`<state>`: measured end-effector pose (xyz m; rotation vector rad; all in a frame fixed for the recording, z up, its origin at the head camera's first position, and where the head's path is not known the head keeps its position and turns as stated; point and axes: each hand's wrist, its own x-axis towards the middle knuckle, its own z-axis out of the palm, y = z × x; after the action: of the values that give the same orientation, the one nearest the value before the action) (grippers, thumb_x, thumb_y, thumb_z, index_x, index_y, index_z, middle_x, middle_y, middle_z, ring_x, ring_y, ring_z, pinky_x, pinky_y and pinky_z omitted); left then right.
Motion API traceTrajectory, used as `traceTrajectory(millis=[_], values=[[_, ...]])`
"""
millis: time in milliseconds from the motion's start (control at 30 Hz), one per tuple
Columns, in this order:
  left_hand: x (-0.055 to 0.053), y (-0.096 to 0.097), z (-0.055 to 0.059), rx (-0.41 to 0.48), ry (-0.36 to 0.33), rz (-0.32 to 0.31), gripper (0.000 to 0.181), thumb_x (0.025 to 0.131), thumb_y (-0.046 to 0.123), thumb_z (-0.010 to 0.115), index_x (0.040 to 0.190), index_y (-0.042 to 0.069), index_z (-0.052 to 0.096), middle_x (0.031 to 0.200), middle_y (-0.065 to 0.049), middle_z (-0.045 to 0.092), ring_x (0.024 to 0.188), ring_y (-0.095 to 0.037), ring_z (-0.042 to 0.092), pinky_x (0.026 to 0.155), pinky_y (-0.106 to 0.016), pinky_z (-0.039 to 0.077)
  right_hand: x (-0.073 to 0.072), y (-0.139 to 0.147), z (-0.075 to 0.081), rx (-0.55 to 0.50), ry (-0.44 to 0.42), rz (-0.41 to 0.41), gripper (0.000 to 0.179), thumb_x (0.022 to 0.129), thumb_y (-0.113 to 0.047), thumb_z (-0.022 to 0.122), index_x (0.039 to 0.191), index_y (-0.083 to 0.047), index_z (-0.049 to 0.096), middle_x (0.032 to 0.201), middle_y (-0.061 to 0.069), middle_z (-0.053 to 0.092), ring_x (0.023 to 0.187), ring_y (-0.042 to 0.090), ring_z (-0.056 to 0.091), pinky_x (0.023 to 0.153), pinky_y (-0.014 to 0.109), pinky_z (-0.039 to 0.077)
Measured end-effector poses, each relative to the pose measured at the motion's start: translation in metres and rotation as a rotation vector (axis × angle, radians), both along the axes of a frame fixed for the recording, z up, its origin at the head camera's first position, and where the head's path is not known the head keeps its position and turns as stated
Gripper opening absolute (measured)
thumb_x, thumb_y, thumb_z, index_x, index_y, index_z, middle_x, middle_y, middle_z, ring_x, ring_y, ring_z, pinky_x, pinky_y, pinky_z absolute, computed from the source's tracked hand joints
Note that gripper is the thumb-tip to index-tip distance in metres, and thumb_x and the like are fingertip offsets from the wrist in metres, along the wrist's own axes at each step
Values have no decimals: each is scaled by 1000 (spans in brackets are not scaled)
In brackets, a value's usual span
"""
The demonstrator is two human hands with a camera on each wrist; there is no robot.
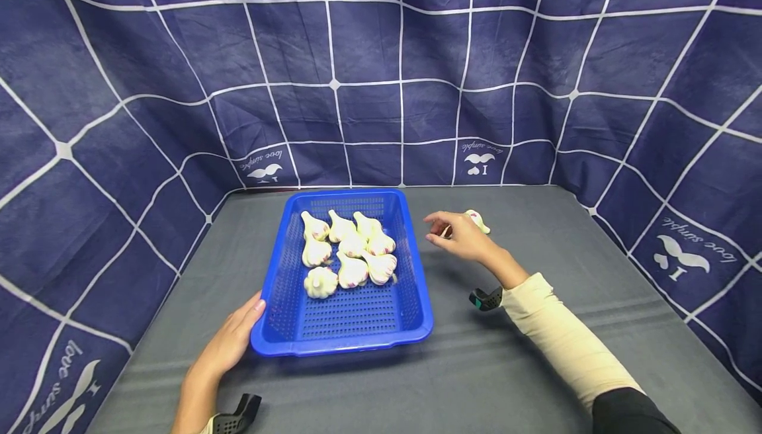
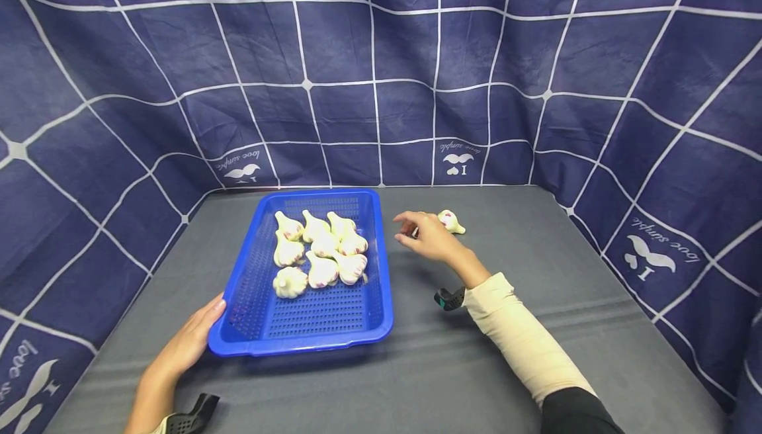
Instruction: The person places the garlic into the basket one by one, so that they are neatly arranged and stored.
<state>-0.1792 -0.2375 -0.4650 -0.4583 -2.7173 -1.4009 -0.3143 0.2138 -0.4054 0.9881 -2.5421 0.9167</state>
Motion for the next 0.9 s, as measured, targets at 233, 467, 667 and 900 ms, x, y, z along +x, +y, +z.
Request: traceTrajectory(millis=[233, 467, 667, 900], values=[[1, 0, 1, -26, -37, 13, 58, 108, 33, 28, 148, -9, 34, 149, -28, 39, 136, -47, 36, 108, -24, 28, -6, 19, -6, -5, 1, -73, 26, 86, -6, 74, 109, 3, 68, 77, 1, 67, 68, 15, 62, 64, 39, 55], [2, -1, 3, -27, -34, 17, 56, 108, 30, 30, 147, -10, 35, 148, -28, 40, 136, -47, 36, 110, -30, 31, -14, 37, -19, -53, 45, -143, 24, 84, -2, 74, 106, 4, 69, 79, 5, 68, 72, 20, 63, 66, 41, 54], [2, -1, 4, -28, -35, 22, 55, 108, 28, 30, 147, -10, 36, 147, -28, 41, 136, -47, 37, 111, -35, 32, -23, 50, -25, -127, 76, -237, 20, 85, -5, 73, 102, 4, 70, 82, 11, 68, 77, 28, 65, 71, 49, 53], [2, 0, 3, -18, -39, 13, 56, 108, 29, 30, 147, -11, 35, 148, -29, 40, 136, -48, 36, 112, -48, 30, -28, 60, -32, -139, 60, -324, 23, 81, -2, 77, 102, 5, 69, 87, 17, 67, 82, 36, 65, 74, 48, 52]])
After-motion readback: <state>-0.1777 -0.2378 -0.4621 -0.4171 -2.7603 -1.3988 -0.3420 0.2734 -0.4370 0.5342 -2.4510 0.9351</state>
